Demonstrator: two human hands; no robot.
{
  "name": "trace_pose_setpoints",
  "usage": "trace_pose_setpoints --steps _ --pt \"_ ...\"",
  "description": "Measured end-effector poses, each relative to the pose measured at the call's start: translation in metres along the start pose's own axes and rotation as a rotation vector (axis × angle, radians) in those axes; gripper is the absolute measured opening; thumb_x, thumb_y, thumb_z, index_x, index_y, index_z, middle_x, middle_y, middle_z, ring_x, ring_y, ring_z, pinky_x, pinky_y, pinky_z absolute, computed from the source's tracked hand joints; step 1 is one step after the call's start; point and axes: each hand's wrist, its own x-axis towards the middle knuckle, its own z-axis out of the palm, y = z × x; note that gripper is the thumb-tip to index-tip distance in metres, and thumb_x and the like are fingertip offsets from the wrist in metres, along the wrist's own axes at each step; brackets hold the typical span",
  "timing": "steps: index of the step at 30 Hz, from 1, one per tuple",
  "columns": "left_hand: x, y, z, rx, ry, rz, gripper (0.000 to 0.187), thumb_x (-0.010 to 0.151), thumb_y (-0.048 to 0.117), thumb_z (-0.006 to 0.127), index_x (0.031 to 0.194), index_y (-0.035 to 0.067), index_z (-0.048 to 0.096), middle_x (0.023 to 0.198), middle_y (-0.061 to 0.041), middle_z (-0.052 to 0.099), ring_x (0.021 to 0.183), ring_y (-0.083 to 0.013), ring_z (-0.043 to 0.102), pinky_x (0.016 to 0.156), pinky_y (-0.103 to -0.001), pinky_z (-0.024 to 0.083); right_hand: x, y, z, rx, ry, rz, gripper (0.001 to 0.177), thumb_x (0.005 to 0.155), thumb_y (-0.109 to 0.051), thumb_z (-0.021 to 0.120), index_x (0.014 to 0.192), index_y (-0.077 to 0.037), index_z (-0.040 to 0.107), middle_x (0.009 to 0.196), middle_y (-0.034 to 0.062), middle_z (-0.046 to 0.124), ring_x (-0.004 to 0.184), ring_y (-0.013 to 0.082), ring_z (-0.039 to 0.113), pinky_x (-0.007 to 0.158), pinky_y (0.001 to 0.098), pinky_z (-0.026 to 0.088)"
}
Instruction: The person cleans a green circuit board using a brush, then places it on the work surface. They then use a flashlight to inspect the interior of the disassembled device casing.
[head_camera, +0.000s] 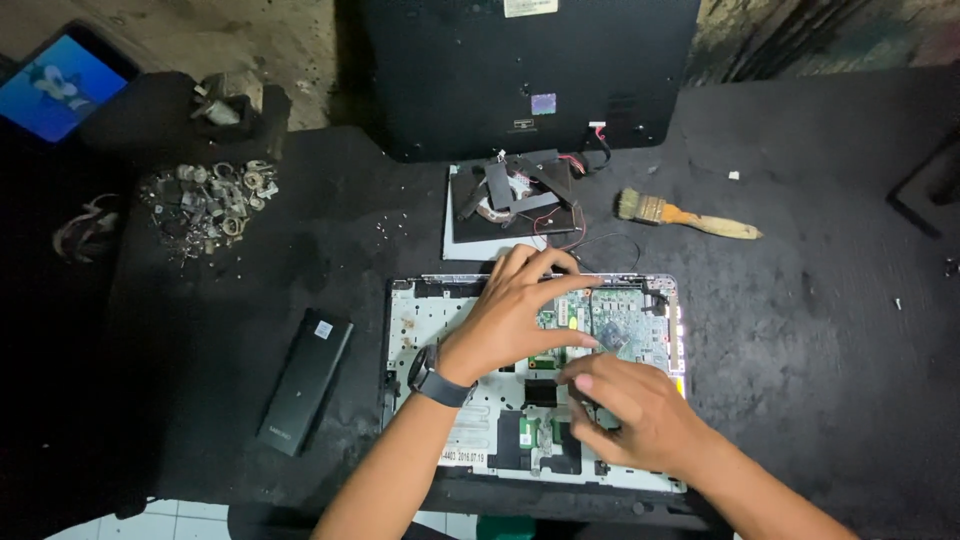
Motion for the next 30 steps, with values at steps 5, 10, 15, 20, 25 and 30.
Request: trace_pose_setpoints --steps 5,10,15,20,25,30 --pt "0.000 0.001 -0.001 0.020 -0.019 -0.016 0.059 0.083 0.049 0.073 0.136 0.026 0.060 0.127 -0.002 0.052 0.115 -0.0251 0.043 0.102 -0.045 0.035 0.002 0.002 0.002 -0.124 0.039 -0.054 0.100 0.093 -0.013 0.083 0.163 -0.028 0.013 0.100 0.0120 0.062 0.078 0.0219 0.061 0.059 0.0277 0.052" --pt "0.000 0.000 0.000 0.013 -0.005 0.004 0.058 0.084 0.046 0.075 0.136 0.026 0.059 0.126 -0.001 0.052 0.115 -0.0256 0.043 0.103 -0.046 0.035 0.005 -0.001 -0.001 -0.210 0.057 -0.099 0.100 0.095 -0.024 0.089 0.161 -0.032 0.015 0.105 0.0152 0.060 0.079 0.0217 0.060 0.058 0.0275 0.050" --pt "0.001 0.002 -0.002 -0.003 -0.031 -0.025 0.057 0.085 0.047 0.072 0.136 0.026 0.059 0.126 -0.001 0.051 0.115 -0.0253 0.042 0.103 -0.045 0.035 0.012 -0.004 -0.003 -0.111 0.039 -0.063 0.096 0.097 -0.009 0.080 0.162 -0.024 0.012 0.111 0.0164 0.064 0.071 0.0223 0.056 0.059 0.0306 0.049" --pt "0.001 -0.001 0.000 0.005 -0.022 -0.020 0.057 0.084 0.048 0.073 0.135 0.026 0.060 0.126 -0.001 0.051 0.114 -0.0252 0.042 0.102 -0.045 0.035 0.004 0.001 0.001 -0.109 0.037 -0.048 0.093 0.097 -0.010 0.077 0.164 -0.023 0.013 0.103 0.0143 0.063 0.081 0.0230 0.061 0.067 0.0319 0.054" --pt "0.001 0.000 -0.001 0.011 -0.024 -0.019 0.057 0.084 0.044 0.075 0.135 0.026 0.060 0.126 -0.001 0.052 0.115 -0.0255 0.043 0.104 -0.046 0.035 0.005 0.001 0.001 -0.189 0.069 -0.047 0.105 0.091 -0.012 0.091 0.163 -0.024 0.015 0.093 0.0100 0.056 0.076 0.0193 0.054 0.068 0.0309 0.052" --pt "0.000 0.001 -0.002 -0.001 -0.037 -0.017 0.056 0.086 0.040 0.075 0.137 0.026 0.058 0.125 -0.002 0.051 0.115 -0.0261 0.042 0.102 -0.046 0.036 0.008 0.002 0.002 -0.206 0.094 -0.058 0.113 0.089 -0.027 0.095 0.165 -0.025 0.012 0.094 0.0108 0.056 0.078 0.0214 0.055 0.072 0.0342 0.054"
